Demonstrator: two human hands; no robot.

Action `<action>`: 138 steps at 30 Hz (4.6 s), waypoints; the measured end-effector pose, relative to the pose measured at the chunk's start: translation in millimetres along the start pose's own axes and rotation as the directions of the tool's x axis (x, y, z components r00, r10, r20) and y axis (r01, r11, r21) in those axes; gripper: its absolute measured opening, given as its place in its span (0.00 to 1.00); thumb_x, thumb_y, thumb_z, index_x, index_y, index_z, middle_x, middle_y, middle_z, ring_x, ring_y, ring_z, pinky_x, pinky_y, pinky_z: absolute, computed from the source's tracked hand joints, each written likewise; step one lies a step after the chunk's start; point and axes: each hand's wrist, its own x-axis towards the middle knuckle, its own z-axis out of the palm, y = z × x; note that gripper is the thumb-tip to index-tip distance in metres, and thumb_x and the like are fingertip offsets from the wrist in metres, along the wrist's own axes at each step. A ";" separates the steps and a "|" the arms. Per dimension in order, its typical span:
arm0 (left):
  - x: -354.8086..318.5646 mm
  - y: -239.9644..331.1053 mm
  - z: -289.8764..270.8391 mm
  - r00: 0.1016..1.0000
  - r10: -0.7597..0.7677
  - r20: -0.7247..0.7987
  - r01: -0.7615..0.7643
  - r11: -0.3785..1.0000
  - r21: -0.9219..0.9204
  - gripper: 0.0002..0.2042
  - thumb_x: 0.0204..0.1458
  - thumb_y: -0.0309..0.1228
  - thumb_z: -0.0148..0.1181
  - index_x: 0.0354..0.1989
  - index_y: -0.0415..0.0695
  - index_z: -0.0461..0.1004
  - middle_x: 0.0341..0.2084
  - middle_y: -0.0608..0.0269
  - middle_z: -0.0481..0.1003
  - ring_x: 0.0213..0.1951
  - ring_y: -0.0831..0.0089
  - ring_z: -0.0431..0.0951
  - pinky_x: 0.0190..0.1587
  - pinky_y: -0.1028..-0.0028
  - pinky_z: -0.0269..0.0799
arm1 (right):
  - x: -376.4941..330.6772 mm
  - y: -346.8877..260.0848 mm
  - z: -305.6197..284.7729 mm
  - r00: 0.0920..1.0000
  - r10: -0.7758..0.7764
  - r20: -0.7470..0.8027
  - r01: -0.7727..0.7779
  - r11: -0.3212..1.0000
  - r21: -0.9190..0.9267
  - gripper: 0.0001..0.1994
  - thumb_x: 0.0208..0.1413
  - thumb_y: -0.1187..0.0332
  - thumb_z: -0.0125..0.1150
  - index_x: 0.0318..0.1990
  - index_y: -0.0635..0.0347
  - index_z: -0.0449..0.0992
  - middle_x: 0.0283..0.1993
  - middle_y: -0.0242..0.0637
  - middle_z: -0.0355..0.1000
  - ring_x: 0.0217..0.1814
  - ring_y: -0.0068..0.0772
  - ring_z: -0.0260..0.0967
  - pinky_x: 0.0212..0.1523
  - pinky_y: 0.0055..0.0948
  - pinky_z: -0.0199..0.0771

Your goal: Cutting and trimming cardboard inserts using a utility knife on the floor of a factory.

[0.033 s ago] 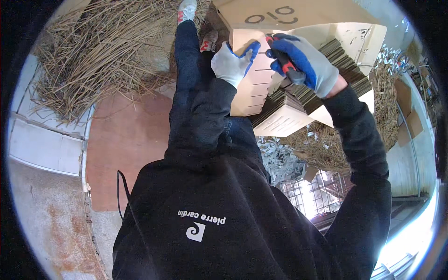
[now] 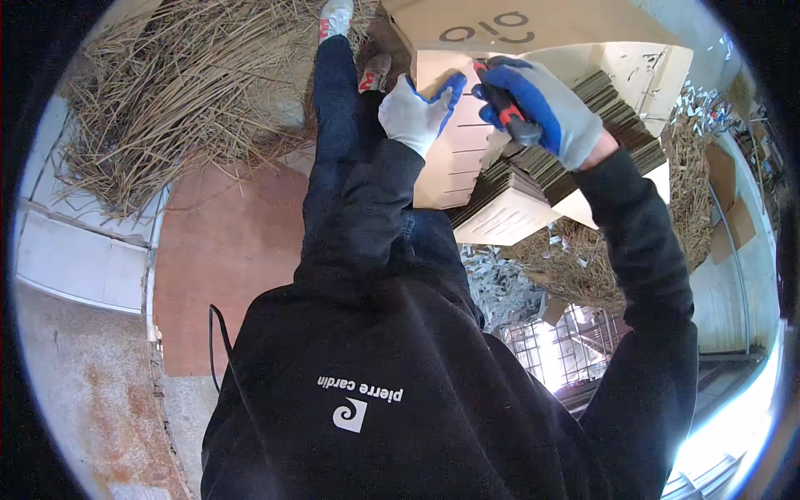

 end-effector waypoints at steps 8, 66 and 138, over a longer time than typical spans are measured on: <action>2.9 -6.5 0.4 1.000 0.008 0.016 -0.007 0.999 -0.052 0.34 0.37 0.61 0.71 0.38 0.38 0.76 0.28 0.44 0.80 0.35 0.45 0.82 0.39 0.53 0.76 | -1.9 -23.0 -2.5 0.849 0.476 0.228 -0.518 0.666 0.538 0.13 0.65 0.66 0.56 0.49 0.69 0.71 0.44 0.42 0.74 0.45 0.32 0.78 0.38 0.27 0.80; -9.1 -17.1 14.3 0.997 0.059 -0.051 -0.062 0.996 -0.068 0.39 0.37 0.69 0.67 0.36 0.38 0.74 0.25 0.44 0.79 0.33 0.45 0.81 0.36 0.52 0.76 | 8.5 -37.9 1.3 0.543 0.744 0.391 -0.747 0.214 0.630 0.20 0.66 0.62 0.55 0.58 0.68 0.68 0.41 0.42 0.76 0.32 0.29 0.77 0.33 0.26 0.79; -194.7 198.1 -309.1 0.550 0.790 -0.271 -0.775 0.604 0.186 0.19 0.48 0.43 0.69 0.38 0.38 0.79 0.30 0.45 0.81 0.36 0.47 0.82 0.40 0.60 0.76 | -182.2 -293.2 -53.3 0.423 -0.470 -0.775 0.484 0.840 -0.246 0.22 0.52 0.69 0.71 0.55 0.64 0.76 0.37 0.31 0.80 0.31 0.16 0.75 0.34 0.22 0.75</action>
